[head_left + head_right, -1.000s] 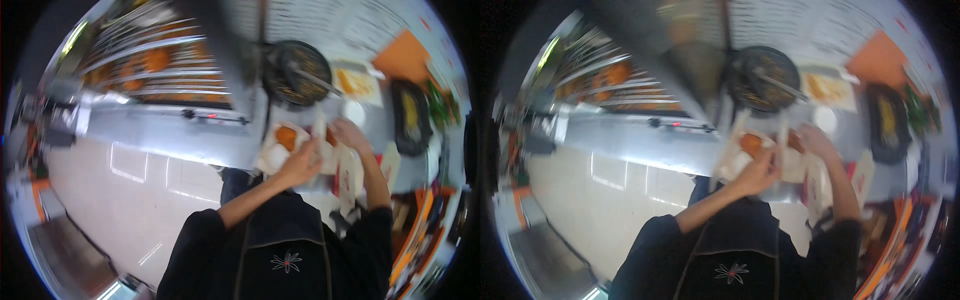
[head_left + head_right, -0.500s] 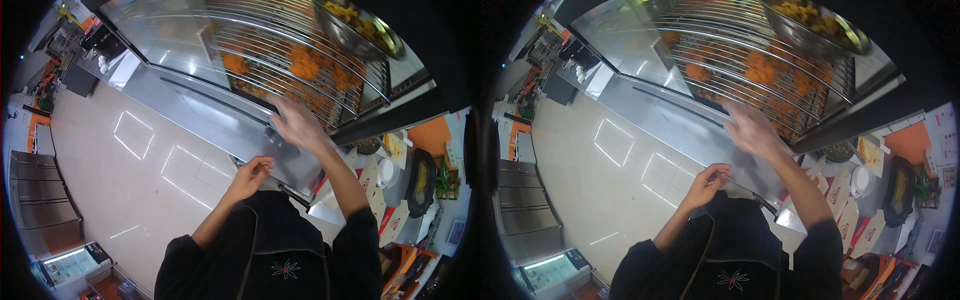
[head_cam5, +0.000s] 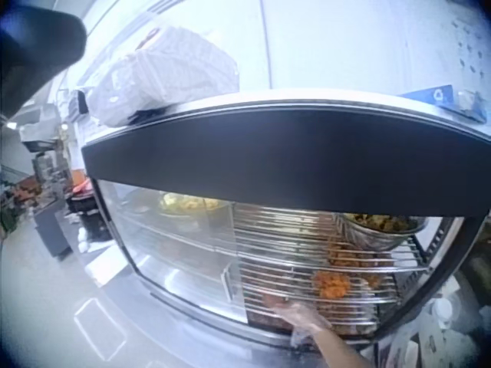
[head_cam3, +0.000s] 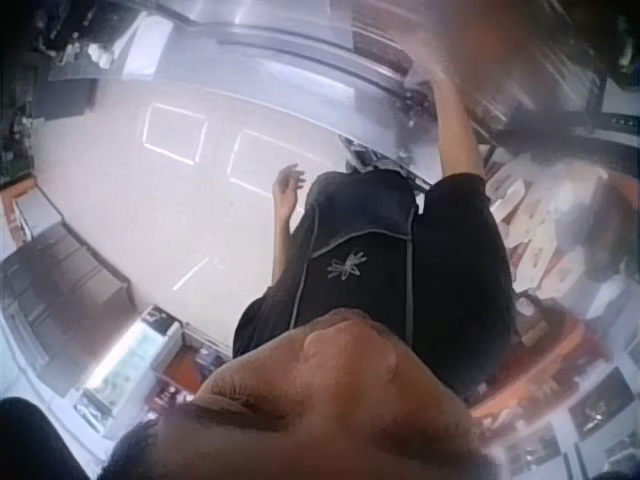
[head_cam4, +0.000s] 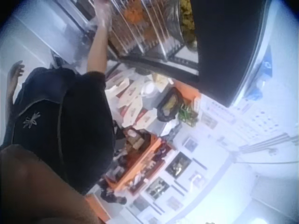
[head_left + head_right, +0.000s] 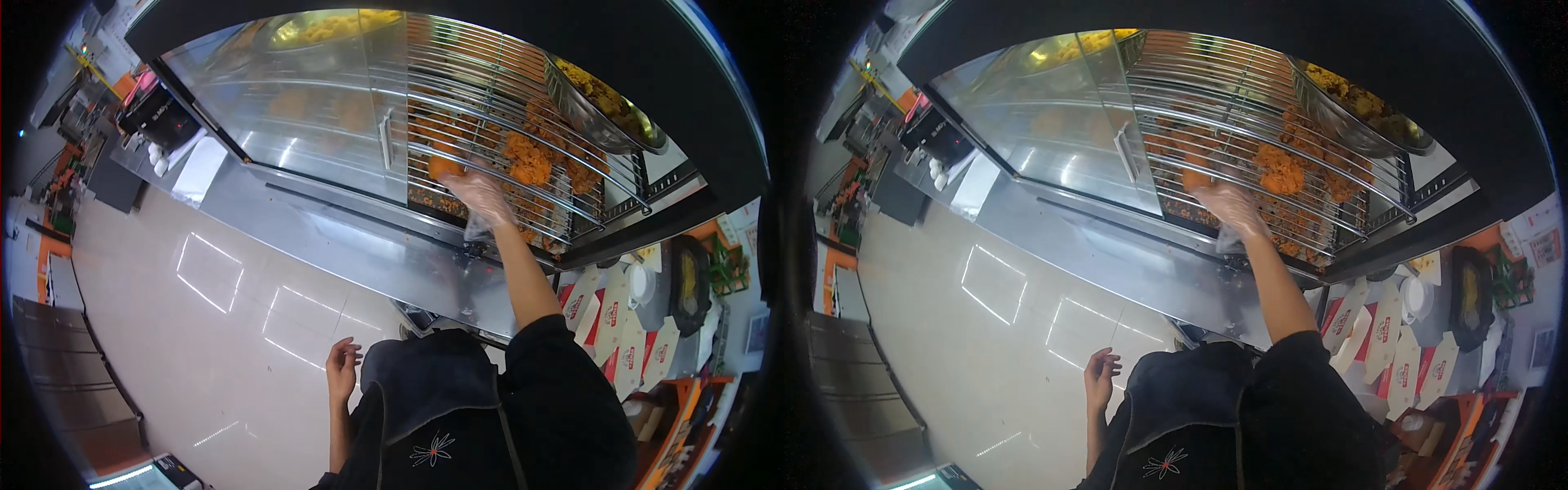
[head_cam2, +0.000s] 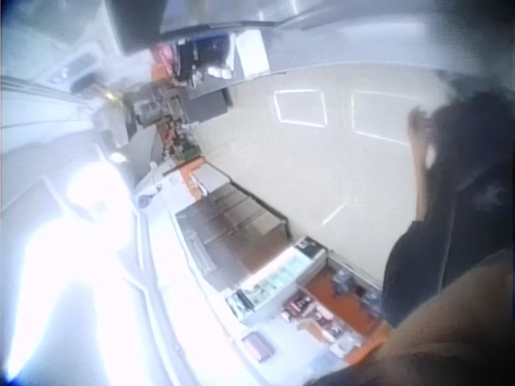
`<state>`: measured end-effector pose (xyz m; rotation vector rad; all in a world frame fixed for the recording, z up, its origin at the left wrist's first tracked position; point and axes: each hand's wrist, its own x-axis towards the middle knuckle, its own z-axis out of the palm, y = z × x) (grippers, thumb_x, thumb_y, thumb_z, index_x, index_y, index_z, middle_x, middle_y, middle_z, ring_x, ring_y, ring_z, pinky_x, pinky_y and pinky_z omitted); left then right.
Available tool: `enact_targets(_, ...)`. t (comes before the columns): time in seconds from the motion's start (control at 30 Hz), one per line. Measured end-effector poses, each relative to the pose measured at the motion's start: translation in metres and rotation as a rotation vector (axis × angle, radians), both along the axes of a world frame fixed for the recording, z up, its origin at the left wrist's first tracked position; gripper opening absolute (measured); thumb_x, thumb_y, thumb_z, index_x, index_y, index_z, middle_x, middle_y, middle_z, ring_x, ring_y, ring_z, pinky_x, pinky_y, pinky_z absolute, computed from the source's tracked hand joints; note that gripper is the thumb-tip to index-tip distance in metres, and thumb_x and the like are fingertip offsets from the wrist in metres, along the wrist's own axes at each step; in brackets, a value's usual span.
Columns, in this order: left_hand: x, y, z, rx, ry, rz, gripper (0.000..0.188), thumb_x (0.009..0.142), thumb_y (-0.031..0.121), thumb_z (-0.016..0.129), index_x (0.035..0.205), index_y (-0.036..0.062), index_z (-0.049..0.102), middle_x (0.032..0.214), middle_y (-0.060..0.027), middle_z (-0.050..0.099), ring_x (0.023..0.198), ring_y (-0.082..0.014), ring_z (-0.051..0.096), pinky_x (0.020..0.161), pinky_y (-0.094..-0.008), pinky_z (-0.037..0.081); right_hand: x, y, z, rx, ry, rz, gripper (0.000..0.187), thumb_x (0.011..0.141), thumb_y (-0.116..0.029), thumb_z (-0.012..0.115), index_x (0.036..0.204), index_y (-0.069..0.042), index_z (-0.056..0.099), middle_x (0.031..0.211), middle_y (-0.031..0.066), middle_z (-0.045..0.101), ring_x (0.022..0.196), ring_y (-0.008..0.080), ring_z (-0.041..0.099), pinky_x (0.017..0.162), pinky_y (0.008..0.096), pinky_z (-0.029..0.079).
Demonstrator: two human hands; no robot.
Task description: The person retrieves rice balls from a cooler and places them into takeaway boxes. They then add fried chicken pieces and scrambled eggs to each box using a spoon. Finally, they retrieve a printed receipt from a printer and place it into one of the boxes.
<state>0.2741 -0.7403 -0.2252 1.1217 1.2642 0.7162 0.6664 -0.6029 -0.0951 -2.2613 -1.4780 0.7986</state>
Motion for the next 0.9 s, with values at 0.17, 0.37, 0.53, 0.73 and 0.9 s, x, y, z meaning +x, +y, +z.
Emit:
enact_targets(0.17, -0.019, 0.021, -0.018, 0.004, 0.074, -0.029, 0.026, 0.091, 0.011, 0.048, 0.115, 0.0017, 0.05, 0.093, -0.011, 0.061, 0.079, -0.0183, 0.06, 0.068, -0.0295, 0.05, 0.028, -0.028, 0.0, 0.226, 0.095, 0.018, 0.065, 0.087, -0.053, 0.046, 0.136, -0.013, 0.035, 0.13, 0.0219, 0.044, 0.123, 0.0297, 0.041, 0.106, 0.0321, 0.029)
enact_targets(0.37, -0.003, 0.049, -0.024, 0.064, 0.154, -0.21, 0.023, 0.09, 0.009, 0.048, 0.112, 0.002, 0.053, 0.091, -0.0102, 0.062, 0.078, -0.0178, 0.061, 0.068, -0.0278, 0.05, 0.105, -0.004, -0.036, 0.206, -0.296, -0.527, 0.065, 0.086, -0.054, 0.046, 0.135, -0.013, 0.036, 0.13, 0.0217, 0.044, 0.123, 0.0293, 0.041, 0.105, 0.0325, 0.03)
enact_targets(0.53, 0.004, 0.049, -0.023, 0.071, 0.182, -0.267, 0.023, 0.089, 0.01, 0.05, 0.11, 0.001, 0.054, 0.091, -0.011, 0.063, 0.078, -0.0179, 0.061, 0.067, -0.0284, 0.05, 0.12, -0.005, -0.056, 0.163, -0.36, -0.662, 0.066, 0.085, -0.055, 0.046, 0.135, -0.013, 0.037, 0.13, 0.0215, 0.044, 0.123, 0.0289, 0.042, 0.105, 0.0329, 0.03)
enact_targets(0.73, 0.006, 0.041, -0.029, -0.007, 0.23, -0.337, 0.028, 0.089, 0.012, 0.051, 0.114, 0.0007, 0.052, 0.095, -0.0136, 0.062, 0.082, -0.0216, 0.062, 0.07, -0.0313, 0.051, 0.113, -0.005, -0.056, 0.162, -0.339, -0.627, 0.066, 0.084, -0.057, 0.046, 0.134, -0.013, 0.039, 0.131, 0.0213, 0.044, 0.123, 0.0284, 0.042, 0.105, 0.0333, 0.031)
enact_targets(0.9, 0.013, 0.036, -0.024, 0.024, 0.218, -0.323, 0.027, 0.089, 0.013, 0.051, 0.112, 0.0, 0.055, 0.089, -0.0111, 0.063, 0.079, -0.0191, 0.062, 0.069, -0.0291, 0.05, 0.1, 0.006, -0.042, 0.176, -0.31, -0.517, 0.067, 0.084, -0.058, 0.046, 0.133, -0.013, 0.04, 0.131, 0.0211, 0.044, 0.123, 0.028, 0.042, 0.105, 0.0337, 0.031)
